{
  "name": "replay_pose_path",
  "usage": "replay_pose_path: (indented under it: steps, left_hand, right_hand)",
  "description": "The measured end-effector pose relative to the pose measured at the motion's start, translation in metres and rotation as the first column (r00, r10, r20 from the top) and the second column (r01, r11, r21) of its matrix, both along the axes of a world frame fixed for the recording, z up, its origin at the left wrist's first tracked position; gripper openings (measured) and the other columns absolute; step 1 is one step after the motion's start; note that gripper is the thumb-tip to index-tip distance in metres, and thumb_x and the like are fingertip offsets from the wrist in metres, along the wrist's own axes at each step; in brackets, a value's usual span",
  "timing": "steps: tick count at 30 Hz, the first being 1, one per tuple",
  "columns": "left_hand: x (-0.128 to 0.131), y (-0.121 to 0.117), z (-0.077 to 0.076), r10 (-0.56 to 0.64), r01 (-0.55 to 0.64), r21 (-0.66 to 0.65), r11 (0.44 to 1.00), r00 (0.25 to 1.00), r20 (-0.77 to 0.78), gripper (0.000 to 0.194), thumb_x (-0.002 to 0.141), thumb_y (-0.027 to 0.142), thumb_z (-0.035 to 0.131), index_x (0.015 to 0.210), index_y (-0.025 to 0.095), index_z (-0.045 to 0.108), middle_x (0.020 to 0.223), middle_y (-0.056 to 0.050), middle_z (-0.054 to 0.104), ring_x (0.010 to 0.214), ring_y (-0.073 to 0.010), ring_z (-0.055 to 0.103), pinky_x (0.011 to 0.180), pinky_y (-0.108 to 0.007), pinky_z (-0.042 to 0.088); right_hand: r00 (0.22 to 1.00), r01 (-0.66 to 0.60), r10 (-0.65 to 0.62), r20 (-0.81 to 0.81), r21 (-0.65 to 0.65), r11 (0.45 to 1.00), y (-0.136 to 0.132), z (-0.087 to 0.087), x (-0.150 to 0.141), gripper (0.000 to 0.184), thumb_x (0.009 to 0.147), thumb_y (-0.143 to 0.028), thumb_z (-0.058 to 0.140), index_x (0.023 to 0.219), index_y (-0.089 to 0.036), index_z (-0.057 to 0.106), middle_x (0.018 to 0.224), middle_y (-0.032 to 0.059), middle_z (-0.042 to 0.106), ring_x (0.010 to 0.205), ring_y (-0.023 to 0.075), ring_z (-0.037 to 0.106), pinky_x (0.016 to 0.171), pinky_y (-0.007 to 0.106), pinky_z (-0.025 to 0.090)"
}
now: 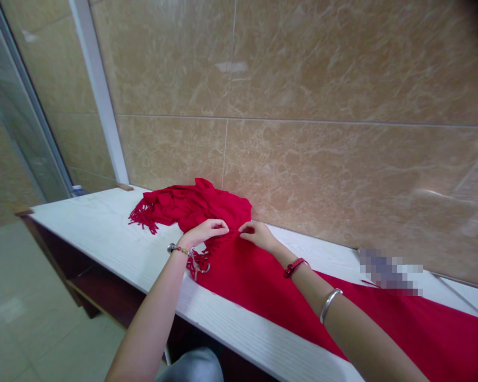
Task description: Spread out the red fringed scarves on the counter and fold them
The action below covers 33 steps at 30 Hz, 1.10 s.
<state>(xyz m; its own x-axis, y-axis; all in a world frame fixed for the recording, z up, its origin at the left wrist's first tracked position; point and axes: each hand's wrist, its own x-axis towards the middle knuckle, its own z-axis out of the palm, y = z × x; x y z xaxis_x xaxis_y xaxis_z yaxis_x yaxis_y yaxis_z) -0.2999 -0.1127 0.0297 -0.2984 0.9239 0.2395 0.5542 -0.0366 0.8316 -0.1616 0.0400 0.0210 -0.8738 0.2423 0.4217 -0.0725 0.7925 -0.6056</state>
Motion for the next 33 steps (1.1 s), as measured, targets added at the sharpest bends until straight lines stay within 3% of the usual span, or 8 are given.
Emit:
replay_pose_path:
  steps: [4,8,12,18,24,28,33]
  left_hand:
    - [-0.011,-0.012,0.003,0.085,-0.088,0.041,0.995,0.995,0.053,0.030,0.066,0.045,0.059,0.074,0.016,0.054,0.058,0.006,0.045,0.050,-0.0067,0.042,0.049,-0.018,0.033]
    - [-0.028,-0.019,0.002,0.265,-0.272,0.101,0.957,0.961,0.073,0.035,0.071,0.050,0.049,0.084,0.017,0.051,0.064,0.004,0.045,0.052,-0.0070,0.043,0.045,-0.017,0.030]
    - [-0.037,-0.025,0.000,0.390,-0.390,0.015,0.921,0.921,-0.015,0.037,0.070,0.051,0.048,0.082,0.017,0.052,0.065,0.002,0.050,0.055,-0.0091,0.045,0.045,-0.018,0.030]
    - [-0.030,-0.030,-0.008,0.198,-0.253,-0.377,0.891,0.964,-0.179,0.036,0.041,0.041,0.074,0.060,0.016,0.055,0.052,0.005,0.053,0.050,-0.0104,0.046,0.045,-0.020,0.032]
    - [-0.022,-0.032,-0.010,0.036,-0.169,-0.598,0.784,0.973,-0.227,0.038,0.029,0.019,0.077,0.060,0.017,0.054,0.052,0.004,0.057,0.051,-0.0131,0.050,0.049,-0.022,0.036]
    - [-0.020,-0.034,-0.009,-0.013,-0.162,-0.639,0.752,0.965,-0.261,0.018,0.036,0.011,0.067,0.046,0.017,0.053,0.039,0.006,0.048,0.043,-0.0111,0.043,0.046,-0.022,0.033]
    - [-0.030,-0.050,-0.002,0.090,-0.228,-0.518,0.824,0.957,-0.277,0.006,0.044,0.014,0.060,0.044,0.018,0.057,0.038,0.006,0.046,0.043,-0.0111,0.041,0.045,-0.022,0.030]
  right_hand:
    - [0.999,0.045,-0.046,0.022,0.042,0.998,-0.002,0.002,-0.003,0.015,0.069,-0.012,0.059,0.081,-0.016,0.066,0.080,0.0030,0.068,0.076,0.0154,0.061,0.074,0.028,0.045]
    - [0.993,0.094,-0.099,0.063,0.083,0.992,-0.003,-0.006,-0.012,0.016,0.070,-0.012,0.059,0.084,-0.015,0.067,0.084,0.0046,0.068,0.079,0.0161,0.061,0.075,0.027,0.045]
    - [0.979,0.152,-0.167,0.117,0.121,0.981,-0.003,-0.020,-0.028,0.020,0.070,-0.010,0.059,0.086,-0.016,0.067,0.083,0.0063,0.068,0.077,0.0184,0.062,0.072,0.028,0.046]
    - [0.971,0.150,-0.170,0.168,0.128,0.980,-0.003,-0.029,-0.048,0.025,0.077,-0.027,0.058,0.100,-0.017,0.063,0.090,0.0072,0.067,0.080,0.0178,0.062,0.071,0.027,0.047]
    - [0.972,-0.018,-0.015,0.234,0.140,0.990,-0.009,-0.024,-0.055,0.046,0.064,-0.030,0.071,0.106,-0.015,0.060,0.097,0.0061,0.065,0.084,0.0160,0.060,0.073,0.025,0.046]
    - [0.963,-0.095,0.050,0.266,0.160,0.983,-0.010,-0.021,-0.060,0.033,0.060,-0.024,0.072,0.092,-0.018,0.066,0.092,0.0035,0.066,0.085,0.0177,0.059,0.077,0.027,0.044]
    - [0.958,-0.154,0.111,0.265,0.149,0.977,-0.011,-0.015,-0.065,0.020,0.061,-0.020,0.069,0.080,-0.016,0.065,0.075,-0.0007,0.063,0.072,0.0146,0.058,0.067,0.025,0.043]
